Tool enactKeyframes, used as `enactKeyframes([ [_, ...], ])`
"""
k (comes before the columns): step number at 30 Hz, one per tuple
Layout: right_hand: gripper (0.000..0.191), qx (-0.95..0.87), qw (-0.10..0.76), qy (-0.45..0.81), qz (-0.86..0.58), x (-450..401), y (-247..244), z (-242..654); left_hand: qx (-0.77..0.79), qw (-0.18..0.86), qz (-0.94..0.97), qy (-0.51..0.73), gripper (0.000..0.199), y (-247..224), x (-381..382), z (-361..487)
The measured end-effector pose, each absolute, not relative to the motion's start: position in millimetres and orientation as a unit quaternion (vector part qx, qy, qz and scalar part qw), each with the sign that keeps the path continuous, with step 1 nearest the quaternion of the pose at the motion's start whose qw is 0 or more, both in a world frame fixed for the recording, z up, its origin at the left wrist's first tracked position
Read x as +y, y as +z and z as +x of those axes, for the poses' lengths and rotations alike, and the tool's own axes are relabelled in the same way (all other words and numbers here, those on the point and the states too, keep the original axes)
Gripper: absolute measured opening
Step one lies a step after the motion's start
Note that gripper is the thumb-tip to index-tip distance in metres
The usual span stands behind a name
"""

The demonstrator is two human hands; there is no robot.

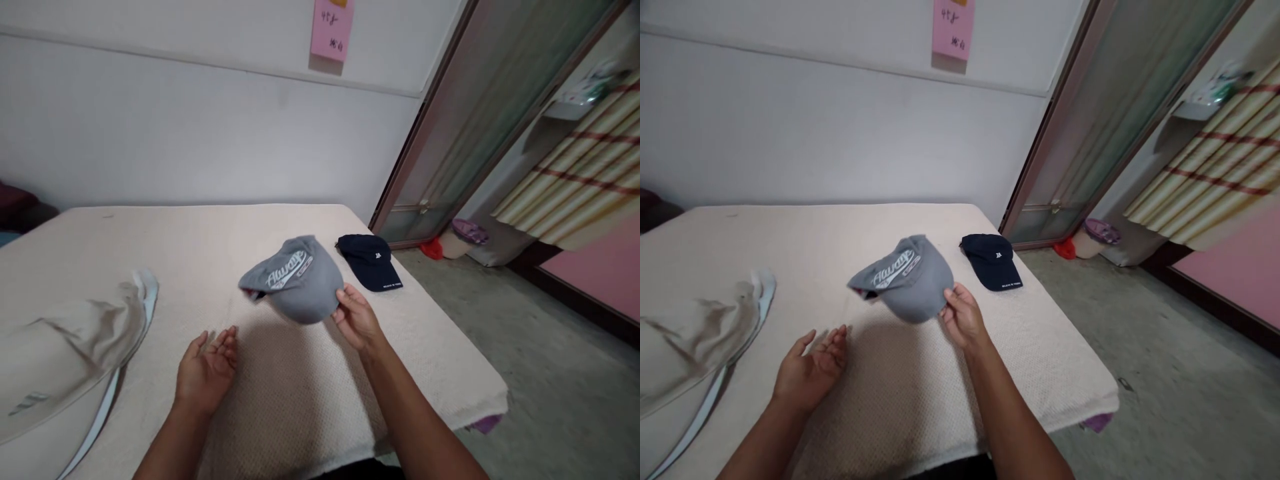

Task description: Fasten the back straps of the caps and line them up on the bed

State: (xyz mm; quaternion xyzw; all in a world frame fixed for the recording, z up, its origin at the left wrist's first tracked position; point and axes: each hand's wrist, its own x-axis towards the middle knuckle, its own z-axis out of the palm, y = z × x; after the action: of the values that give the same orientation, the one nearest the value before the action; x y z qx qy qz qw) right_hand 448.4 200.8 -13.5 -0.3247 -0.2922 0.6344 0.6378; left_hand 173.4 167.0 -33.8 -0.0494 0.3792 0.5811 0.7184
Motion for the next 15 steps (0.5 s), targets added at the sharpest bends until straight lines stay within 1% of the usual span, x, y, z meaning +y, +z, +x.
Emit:
enactKeyframes([
  [4, 0.013, -0.304, 0.701, 0.568, -0.306, 246, 13, 465, 0.372, 0.744, -0.026, 0.555, 0.017, -32, 165, 177],
  [7, 0.011, -0.253, 0.737, 0.528, -0.337, 274, 15, 479, 0.380, 0.746, -0.018, 0.547, 0.017, -32, 163, 181],
  [11, 0.018, -0.206, 0.730, 0.517, -0.396, 285, -18, 489, 0.383, 0.746, -0.022, 0.544, 0.016, -33, 162, 185],
  [13, 0.024, -0.187, 0.717, 0.511, -0.435, 280, -42, 492, 0.384, 0.749, -0.024, 0.539, 0.016, -34, 161, 186],
  [15, 0.025, -0.176, 0.705, 0.502, -0.470, 271, -61, 494, 0.388, 0.748, -0.026, 0.537, 0.016, -34, 161, 187],
])
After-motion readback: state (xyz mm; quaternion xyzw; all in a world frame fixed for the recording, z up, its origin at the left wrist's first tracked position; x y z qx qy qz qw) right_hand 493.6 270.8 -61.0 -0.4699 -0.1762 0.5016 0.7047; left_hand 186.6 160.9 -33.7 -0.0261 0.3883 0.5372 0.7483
